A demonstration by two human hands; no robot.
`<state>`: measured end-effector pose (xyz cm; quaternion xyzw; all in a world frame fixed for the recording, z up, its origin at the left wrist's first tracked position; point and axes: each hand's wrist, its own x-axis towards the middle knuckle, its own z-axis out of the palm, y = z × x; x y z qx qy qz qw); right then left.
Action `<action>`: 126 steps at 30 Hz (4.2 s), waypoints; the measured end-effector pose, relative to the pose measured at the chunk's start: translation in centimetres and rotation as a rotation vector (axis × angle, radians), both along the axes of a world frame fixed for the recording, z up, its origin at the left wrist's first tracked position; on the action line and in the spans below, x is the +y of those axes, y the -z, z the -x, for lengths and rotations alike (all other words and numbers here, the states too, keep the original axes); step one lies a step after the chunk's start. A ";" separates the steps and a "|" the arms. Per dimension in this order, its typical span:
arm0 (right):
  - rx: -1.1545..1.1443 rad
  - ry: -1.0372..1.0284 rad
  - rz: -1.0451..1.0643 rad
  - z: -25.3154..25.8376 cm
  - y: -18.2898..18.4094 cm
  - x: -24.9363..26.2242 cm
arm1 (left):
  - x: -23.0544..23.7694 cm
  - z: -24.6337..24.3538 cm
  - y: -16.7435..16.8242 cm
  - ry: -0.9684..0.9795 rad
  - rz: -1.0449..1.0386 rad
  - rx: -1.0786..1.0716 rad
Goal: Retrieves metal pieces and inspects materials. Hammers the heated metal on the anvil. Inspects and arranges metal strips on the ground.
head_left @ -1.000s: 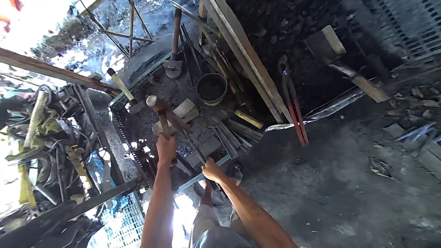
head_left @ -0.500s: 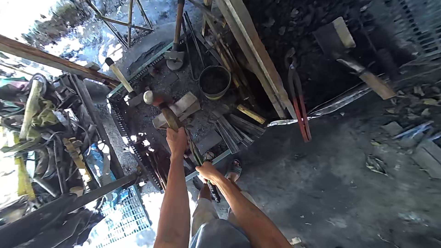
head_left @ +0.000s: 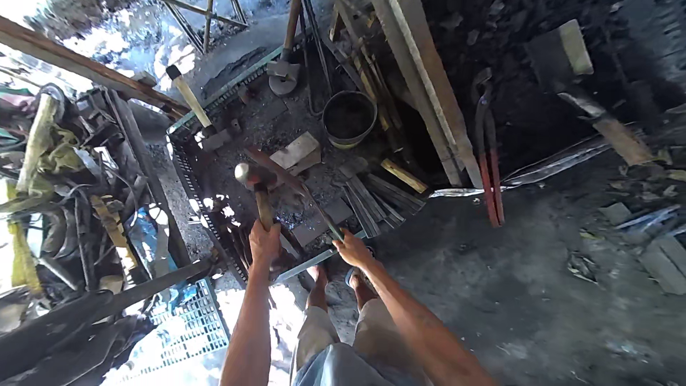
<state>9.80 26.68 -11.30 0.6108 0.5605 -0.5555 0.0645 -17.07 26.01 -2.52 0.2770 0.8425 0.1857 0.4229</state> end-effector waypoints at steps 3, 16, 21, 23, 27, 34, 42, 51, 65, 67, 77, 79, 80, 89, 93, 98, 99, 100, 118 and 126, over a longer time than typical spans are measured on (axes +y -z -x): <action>0.042 0.007 -0.024 -1.1 1.6 0.6 | 2.8 1.8 1.8 0.116 0.065 0.087; -0.076 -0.194 -0.117 -5.3 1.6 2.3 | 4.8 4.4 4.5 0.112 0.186 -0.013; -0.147 -0.224 -0.019 -4.2 -0.5 1.4 | 3.1 3.8 3.5 -0.093 0.035 -0.157; -0.162 -0.204 0.020 -4.0 -1.8 -0.5 | 1.6 3.6 2.1 -0.145 -0.033 -0.199; -0.184 -0.162 0.075 -4.1 -2.9 -6.1 | 0.4 4.8 -4.7 -0.081 -0.156 -0.114; -0.245 -0.132 0.067 -3.7 -2.2 -10.0 | 6.3 6.1 -15.4 0.056 -0.780 0.124; -0.229 -0.120 0.057 -3.8 -1.8 -9.7 | 4.4 5.5 -1.5 0.174 -0.090 0.345; -0.208 -0.104 0.090 3.2 -3.2 -6.2 | 5.7 5.7 -11.4 0.208 -0.410 0.462; -0.186 -0.118 0.031 8.9 -3.2 -2.5 | 4.8 9.1 -11.4 0.045 -0.225 0.388; -0.190 -0.118 0.051 10.2 -3.3 -1.3 | 4.9 8.3 -14.1 0.022 -0.446 0.418; -0.220 -0.116 0.103 11.7 -3.0 1.3 | 3.4 8.1 1.8 0.198 0.078 0.315; -0.210 -0.095 0.085 11.6 -2.7 1.8 | 5.9 8.8 -1.9 0.129 -0.045 0.300; -0.208 -0.089 0.085 11.6 -2.6 1.5 | 6.3 8.9 -4.5 0.086 -0.116 0.315; -0.241 -0.114 0.085 12.1 -2.2 1.0 | 4.9 4.8 -8.4 -0.026 -0.644 0.524; -0.227 -0.130 0.072 11.4 -2.3 1.5 | 1.9 6.5 1.1 0.215 0.100 0.359; -0.231 -0.136 0.042 7.5 -2.1 -0.1 | 1.8 6.9 -6.9 0.116 -0.113 0.385; -0.225 -0.121 0.032 6.7 -2.0 -0.8 | 1.8 6.9 -8.6 0.088 -0.183 0.378; -0.224 -0.108 0.036 5.5 -2.1 -1.9 | 1.5 6.8 -10.2 0.067 -0.254 0.364; -0.228 0.008 0.078 -2.3 -2.9 -11.3 | 1.1 8.2 1.5 0.160 0.031 0.316; -0.227 0.003 0.126 2.8 -5.1 -7.6 | 3.3 10.0 -16.7 -0.018 -0.517 0.436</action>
